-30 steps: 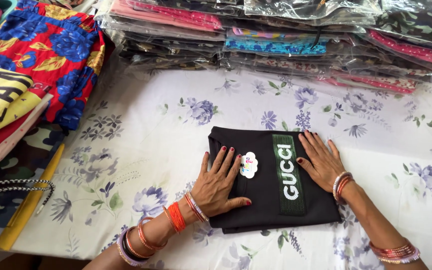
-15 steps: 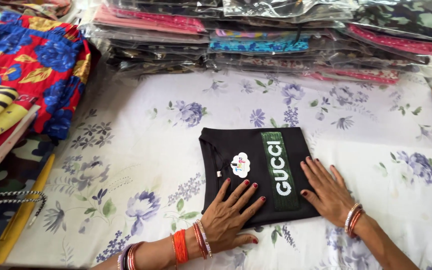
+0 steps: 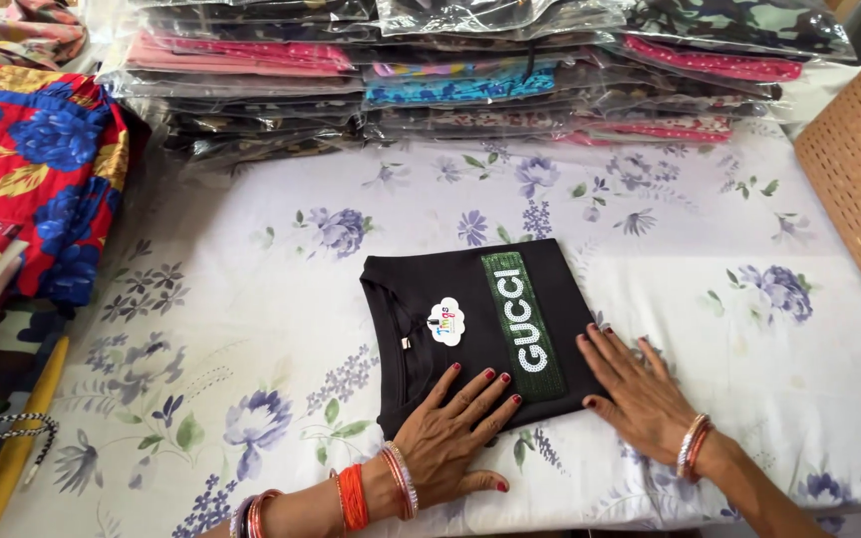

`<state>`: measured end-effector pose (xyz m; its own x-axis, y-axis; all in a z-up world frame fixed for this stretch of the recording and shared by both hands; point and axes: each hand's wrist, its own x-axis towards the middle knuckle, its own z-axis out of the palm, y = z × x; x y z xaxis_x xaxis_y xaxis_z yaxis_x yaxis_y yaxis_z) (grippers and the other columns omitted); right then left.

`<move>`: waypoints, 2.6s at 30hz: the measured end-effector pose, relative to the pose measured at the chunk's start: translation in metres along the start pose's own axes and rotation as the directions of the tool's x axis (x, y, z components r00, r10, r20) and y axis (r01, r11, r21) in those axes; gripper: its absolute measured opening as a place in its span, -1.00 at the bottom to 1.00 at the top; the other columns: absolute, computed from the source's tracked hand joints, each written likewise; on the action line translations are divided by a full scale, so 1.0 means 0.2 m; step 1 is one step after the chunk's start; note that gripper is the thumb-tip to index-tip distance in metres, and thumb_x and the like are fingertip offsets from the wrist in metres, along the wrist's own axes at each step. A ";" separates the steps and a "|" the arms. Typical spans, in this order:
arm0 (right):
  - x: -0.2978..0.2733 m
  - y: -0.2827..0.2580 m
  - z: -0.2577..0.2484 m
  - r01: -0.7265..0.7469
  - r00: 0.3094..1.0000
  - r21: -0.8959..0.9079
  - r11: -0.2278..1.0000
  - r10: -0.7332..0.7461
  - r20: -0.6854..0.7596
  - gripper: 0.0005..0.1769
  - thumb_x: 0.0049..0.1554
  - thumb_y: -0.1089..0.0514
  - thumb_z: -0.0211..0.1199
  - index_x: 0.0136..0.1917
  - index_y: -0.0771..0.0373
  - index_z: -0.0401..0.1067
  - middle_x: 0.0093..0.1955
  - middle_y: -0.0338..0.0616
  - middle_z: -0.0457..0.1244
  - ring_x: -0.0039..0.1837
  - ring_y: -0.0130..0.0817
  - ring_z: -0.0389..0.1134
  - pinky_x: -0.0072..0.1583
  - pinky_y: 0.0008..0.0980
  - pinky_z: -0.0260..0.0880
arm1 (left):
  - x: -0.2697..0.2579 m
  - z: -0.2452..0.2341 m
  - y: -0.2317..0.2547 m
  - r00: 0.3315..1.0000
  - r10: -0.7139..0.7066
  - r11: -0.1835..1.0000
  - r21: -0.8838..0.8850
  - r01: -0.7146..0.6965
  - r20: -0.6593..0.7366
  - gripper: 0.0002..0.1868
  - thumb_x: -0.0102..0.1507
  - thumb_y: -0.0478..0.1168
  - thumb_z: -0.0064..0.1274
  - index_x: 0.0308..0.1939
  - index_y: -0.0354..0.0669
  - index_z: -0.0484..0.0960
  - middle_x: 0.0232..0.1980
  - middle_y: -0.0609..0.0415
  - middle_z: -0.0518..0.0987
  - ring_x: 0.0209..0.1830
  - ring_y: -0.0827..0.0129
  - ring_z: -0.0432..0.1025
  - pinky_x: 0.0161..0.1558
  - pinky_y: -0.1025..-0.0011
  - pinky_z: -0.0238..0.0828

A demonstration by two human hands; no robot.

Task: Folding a pink t-shirt, a black t-shirt, and yellow trousers.

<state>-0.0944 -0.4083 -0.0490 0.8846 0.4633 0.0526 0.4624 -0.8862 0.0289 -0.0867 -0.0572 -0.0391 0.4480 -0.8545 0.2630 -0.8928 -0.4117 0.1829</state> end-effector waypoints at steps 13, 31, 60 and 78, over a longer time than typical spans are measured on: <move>0.11 0.05 -0.20 -0.424 0.905 0.203 0.882 0.420 0.066 -0.20 0.21 -0.37 -0.19 0.57 0.05 0.10 0.21 -0.22 0.33 0.21 -0.25 0.37 0.22 -0.16 0.40 | 0.06 -0.38 -0.04 0.865 -0.481 0.877 -0.056 0.478 -0.143 -0.05 0.18 0.17 0.19 0.42 -0.39 0.19 0.43 -0.39 0.19 0.45 -0.19 0.06 0.37 -0.16 -0.09; 0.43 0.02 -0.09 -0.370 0.919 0.089 0.925 0.379 -0.108 -0.39 0.16 -0.35 0.13 0.15 0.21 0.39 0.05 -0.08 0.30 0.11 -0.10 0.38 -0.03 -0.04 0.48 | 0.01 -0.20 -0.12 0.568 -0.809 0.562 0.083 0.823 -0.154 -0.34 0.22 0.36 0.03 -0.14 -0.24 0.45 -0.17 -0.05 0.42 -0.13 0.17 0.36 -0.13 0.18 0.36; 0.43 0.10 0.03 -0.044 0.938 0.932 0.359 0.335 -0.085 -0.21 0.08 0.13 0.33 0.54 0.18 0.17 0.49 0.07 0.17 0.54 0.00 0.14 0.45 -0.13 0.21 | -0.03 -0.18 -0.35 0.558 -0.776 -0.171 -0.950 0.261 0.293 0.10 -0.08 -0.16 0.39 0.50 -0.07 0.17 0.42 -0.12 0.35 0.26 0.16 0.45 0.02 0.16 0.58; 0.78 0.35 0.26 -0.154 0.942 0.980 0.122 0.316 0.109 -0.20 -0.02 0.39 0.32 0.51 0.27 0.31 0.62 0.05 0.09 0.64 -0.26 0.03 0.52 -0.26 0.05 | -0.02 0.08 -0.65 0.672 -0.740 0.340 -0.870 0.357 -0.013 0.26 -0.13 -0.09 0.44 0.57 -0.38 0.13 0.49 -0.26 0.34 0.46 0.14 0.26 0.43 0.41 0.13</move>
<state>0.0798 -0.3978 -0.0913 0.9865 0.1562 -0.0500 -0.0212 -0.1810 -0.9833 0.0268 -0.0052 -0.0784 0.9626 -0.2655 0.0542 -0.1017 -0.1688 0.9804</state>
